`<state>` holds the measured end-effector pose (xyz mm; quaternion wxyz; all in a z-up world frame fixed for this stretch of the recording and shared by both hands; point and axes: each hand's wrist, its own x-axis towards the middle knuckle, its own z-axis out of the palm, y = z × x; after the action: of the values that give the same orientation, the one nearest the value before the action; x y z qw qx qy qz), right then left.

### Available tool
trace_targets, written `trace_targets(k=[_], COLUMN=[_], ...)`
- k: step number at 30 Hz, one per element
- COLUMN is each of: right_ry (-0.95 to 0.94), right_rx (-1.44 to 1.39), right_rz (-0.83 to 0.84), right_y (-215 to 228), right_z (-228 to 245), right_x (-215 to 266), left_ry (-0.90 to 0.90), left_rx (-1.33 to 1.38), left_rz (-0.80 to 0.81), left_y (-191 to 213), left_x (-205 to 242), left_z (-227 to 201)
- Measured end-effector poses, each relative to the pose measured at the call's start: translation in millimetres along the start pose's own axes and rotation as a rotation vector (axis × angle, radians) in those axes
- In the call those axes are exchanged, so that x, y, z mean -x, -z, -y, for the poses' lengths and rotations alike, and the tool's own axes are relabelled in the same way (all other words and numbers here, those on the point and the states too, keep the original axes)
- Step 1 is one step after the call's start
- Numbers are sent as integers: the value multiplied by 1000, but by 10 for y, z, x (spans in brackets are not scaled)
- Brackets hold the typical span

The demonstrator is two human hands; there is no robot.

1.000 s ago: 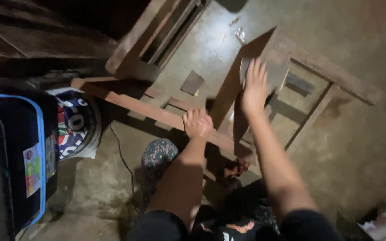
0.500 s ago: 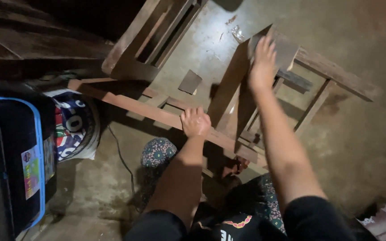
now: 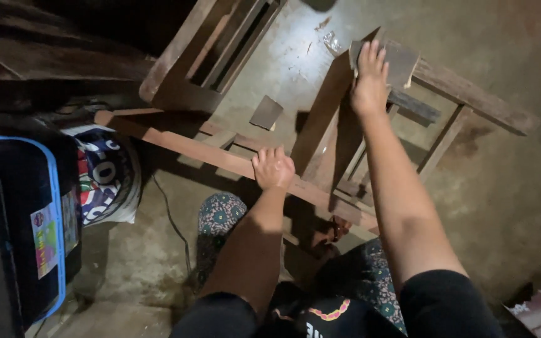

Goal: The person is manually sanding a wooden chair frame using sandpaper to smooth the surface.

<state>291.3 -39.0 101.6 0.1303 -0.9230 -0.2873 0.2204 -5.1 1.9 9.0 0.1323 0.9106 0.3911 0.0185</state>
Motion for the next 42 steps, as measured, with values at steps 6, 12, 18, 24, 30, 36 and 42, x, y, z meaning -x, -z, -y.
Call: trace_targets(k=[6, 12, 18, 24, 30, 36, 42], right_ry=[239, 323, 193, 236, 231, 51, 229], right_rx=[479, 382, 163, 149, 207, -44, 309], right_rz=[-140, -80, -124, -27, 137, -46, 85], right_y=[-548, -1455, -493, -777, -1503, -1080, -1546], right_z=[250, 24, -82, 184, 35, 180, 317], right_x=[1129, 2040, 484, 1480, 2450, 1447, 2935], left_ry=[-60, -31, -77, -79, -82, -79, -118], left_rx=[24, 37, 50, 42, 105, 88, 165], left_rz=[-317, -254, -325, -377, -329, -159, -327], left_y=[-36, 5, -72, 36, 135, -105, -42], left_x=[-17, -9, -20, -17, 19, 5, 44], left_z=[-20, -42, 8, -23, -42, 45, 71])
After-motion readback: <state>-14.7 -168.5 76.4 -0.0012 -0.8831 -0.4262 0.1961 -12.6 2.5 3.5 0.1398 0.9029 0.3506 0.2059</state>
